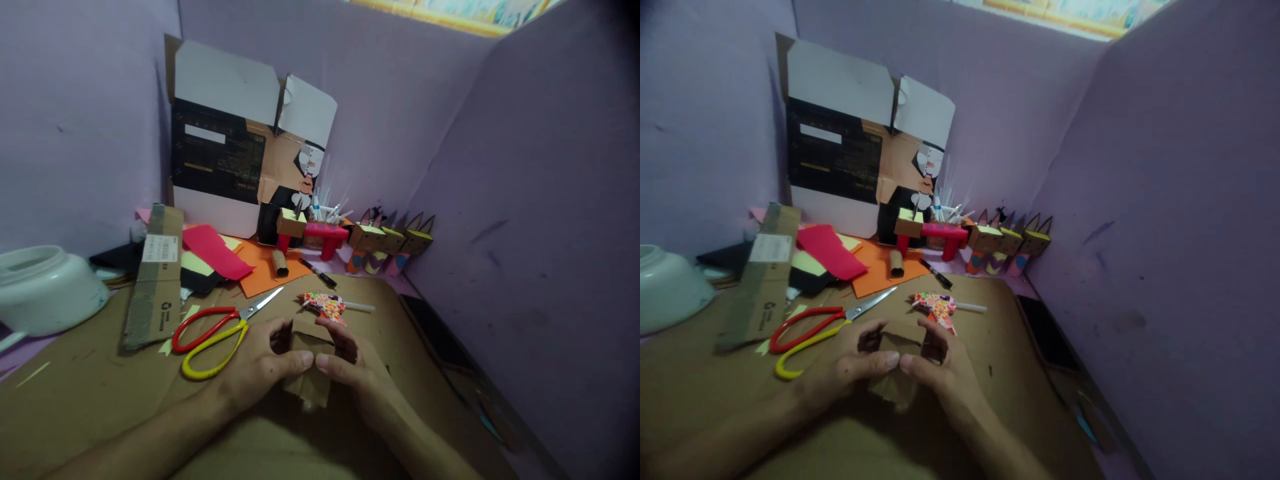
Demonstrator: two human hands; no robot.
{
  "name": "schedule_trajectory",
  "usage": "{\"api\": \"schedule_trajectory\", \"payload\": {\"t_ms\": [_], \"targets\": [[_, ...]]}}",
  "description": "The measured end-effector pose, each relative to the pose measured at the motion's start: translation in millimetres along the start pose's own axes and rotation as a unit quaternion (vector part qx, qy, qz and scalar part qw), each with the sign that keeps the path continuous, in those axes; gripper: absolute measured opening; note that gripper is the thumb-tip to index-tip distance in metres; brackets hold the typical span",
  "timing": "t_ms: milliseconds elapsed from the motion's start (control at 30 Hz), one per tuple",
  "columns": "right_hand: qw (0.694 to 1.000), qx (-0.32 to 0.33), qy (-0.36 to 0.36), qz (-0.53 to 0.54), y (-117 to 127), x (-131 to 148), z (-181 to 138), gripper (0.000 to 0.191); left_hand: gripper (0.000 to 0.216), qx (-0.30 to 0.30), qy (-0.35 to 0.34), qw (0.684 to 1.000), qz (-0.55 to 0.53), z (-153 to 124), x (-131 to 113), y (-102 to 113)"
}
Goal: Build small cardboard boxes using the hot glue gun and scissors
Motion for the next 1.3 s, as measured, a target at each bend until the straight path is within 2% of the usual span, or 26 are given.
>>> {"api": "schedule_trajectory", "payload": {"t_ms": [133, 233, 300, 433, 633, 700, 800, 900, 967, 1033, 1067, 1100, 1167, 1233, 1300], "targets": [[0.998, -0.038, -0.025, 0.035, 0.5, -3.7, -0.7, 0.056, 0.038, -0.003, -0.005, 1.0, -0.005, 1.7, -1.1, -2.4], [0.994, -0.061, -0.067, 0.058, 2.8, -10.2, -0.1, 0.059, 0.022, -0.044, 0.006, 0.998, 0.042, 3.8, 2.0, 2.2], [0.992, -0.05, -0.086, 0.073, 1.3, -13.6, 1.1, 0.055, 0.016, -0.067, 0.026, 0.995, 0.061, 4.4, 5.9, 5.0], [0.991, 0.013, -0.089, 0.098, -7.1, -15.7, 3.1, 0.04, 0.018, -0.061, 0.057, 0.996, 0.019, 4.0, 8.0, 2.7], [0.99, 0.025, -0.074, 0.118, -10.2, -16.8, 2.0, 0.033, 0.027, -0.055, 0.087, 0.994, 0.029, -0.3, 0.9, 1.2], [0.991, 0.003, -0.062, 0.118, -9.7, -16.8, 1.7, 0.036, 0.031, -0.047, 0.081, 0.995, 0.024, -1.0, 1.8, 0.6], [0.992, -0.033, -0.054, 0.108, -10.1, -19.0, 0.3, 0.05, 0.037, -0.075, 0.087, 0.993, 0.01, -2.0, 8.8, 3.6], [0.993, -0.024, -0.072, 0.087, -12.9, -21.6, -2.1, 0.066, 0.033, -0.096, 0.09, 0.991, 0.001, -2.6, 12.3, 6.2], [0.995, -0.004, -0.091, 0.035, -10.4, -19.3, -2.5, 0.073, 0.032, -0.101, 0.081, 0.992, -0.002, -2.8, 8.6, 8.9], [0.995, -0.01, -0.07, -0.075, 1.3, -7.8, 0.8, 0.07, 0.033, -0.11, 0.08, 0.991, 0.006, -3.0, 2.7, 14.7], [0.986, -0.035, -0.037, -0.157, 10.6, 2.2, 4.0, 0.064, 0.033, -0.119, 0.083, 0.989, 0.025, -3.1, -0.6, 19.3], [0.963, -0.07, -0.001, -0.259, 20.5, 13.5, 7.7, 0.055, 0.032, -0.131, 0.09, 0.986, 0.052, -3.2, -3.6, 24.9], [0.861, -0.174, 0.042, -0.477, 39.7, 34.3, 14.8, 0.046, 0.03, -0.159, 0.114, 0.971, 0.139, -3.4, -8.6, 38.2], [0.828, -0.185, 0.036, -0.529, 46.8, 37.8, 26.2, 0.045, 0.031, -0.158, 0.149, 0.96, 0.178, -2.7, -8.1, 48.0], [0.822, -0.172, 0.03, -0.542, 46.9, 32.6, 37.8, 0.038, 0.033, -0.148, 0.165, 0.956, 0.194, -1.2, -5.5, 54.5]]}}
Point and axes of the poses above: each hand's wrist, its own z-axis towards the middle knuckle, its own y-axis out of the back of the hand, x = y × z, the point moved 6 cm from there along z, towards the middle knuckle, and after that the axes turned 4 degrees about z, right-handed, at the moved point
